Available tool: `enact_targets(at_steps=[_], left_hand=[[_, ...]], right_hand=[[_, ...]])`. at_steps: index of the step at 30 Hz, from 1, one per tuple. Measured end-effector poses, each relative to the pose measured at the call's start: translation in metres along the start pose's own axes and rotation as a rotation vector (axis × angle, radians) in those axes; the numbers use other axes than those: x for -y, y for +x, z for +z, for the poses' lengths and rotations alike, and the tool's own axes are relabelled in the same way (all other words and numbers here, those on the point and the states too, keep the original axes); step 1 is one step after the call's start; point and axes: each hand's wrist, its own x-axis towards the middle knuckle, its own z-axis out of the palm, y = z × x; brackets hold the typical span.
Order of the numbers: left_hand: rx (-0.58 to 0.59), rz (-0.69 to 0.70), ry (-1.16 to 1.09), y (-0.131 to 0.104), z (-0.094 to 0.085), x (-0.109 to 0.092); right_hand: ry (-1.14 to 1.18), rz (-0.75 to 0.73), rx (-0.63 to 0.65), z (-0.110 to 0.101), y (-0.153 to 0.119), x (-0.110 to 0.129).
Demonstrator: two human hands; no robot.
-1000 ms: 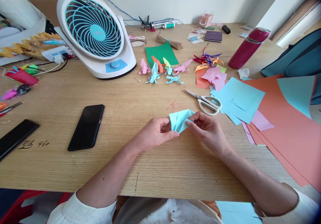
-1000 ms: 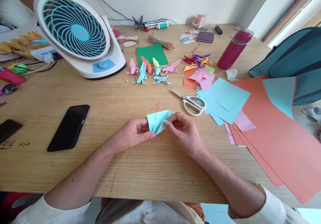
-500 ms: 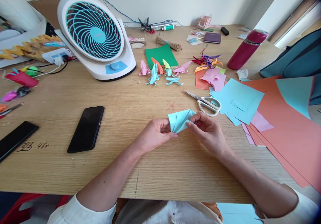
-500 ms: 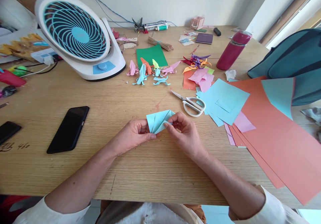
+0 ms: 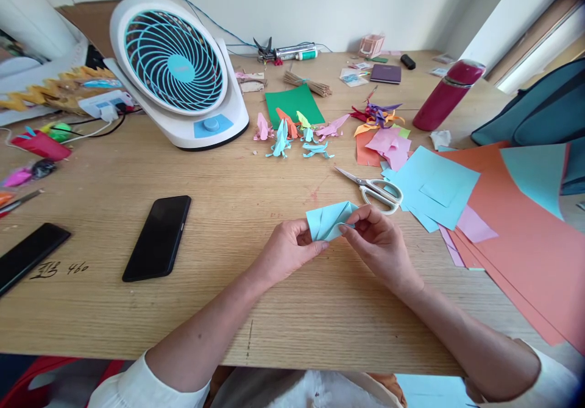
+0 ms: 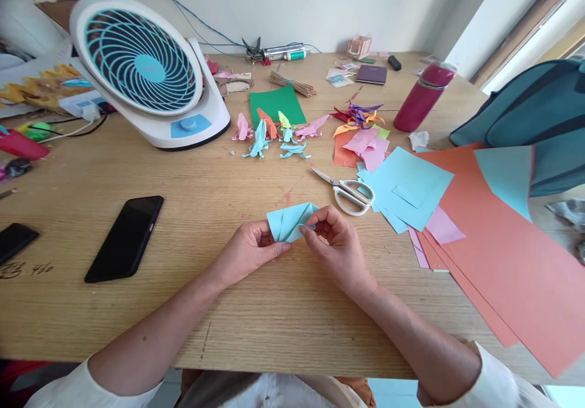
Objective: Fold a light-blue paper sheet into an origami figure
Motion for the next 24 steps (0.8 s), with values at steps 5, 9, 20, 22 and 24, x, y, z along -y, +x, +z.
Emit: enact_targets(at_steps=[5, 9, 20, 22, 24], left_hand=[[-0.067, 0.047, 0.034, -0.002, 0.004, -0.005], [-0.06, 0.047, -0.004, -0.002, 0.005, -0.006], [-0.068, -0.007, -0.12, -0.002, 0.002, 0.0], [-0.062, 0.015, -0.1, -0.002, 0.003, -0.001], [-0.055, 0.028, -0.089, -0.002, 0.004, -0.001]], right_hand=[[-0.017, -0.008, -0.013, 0.001, 0.0, -0.001], [0.011, 0.022, -0.027, 0.002, 0.0, 0.001], [0.209, 0.162, 0.054, 0.009, 0.001, 0.006], [0.182, 0.21, 0.115, 0.01, 0.0, 0.006], [0.148, 0.231, 0.134, 0.011, -0.001, 0.007]])
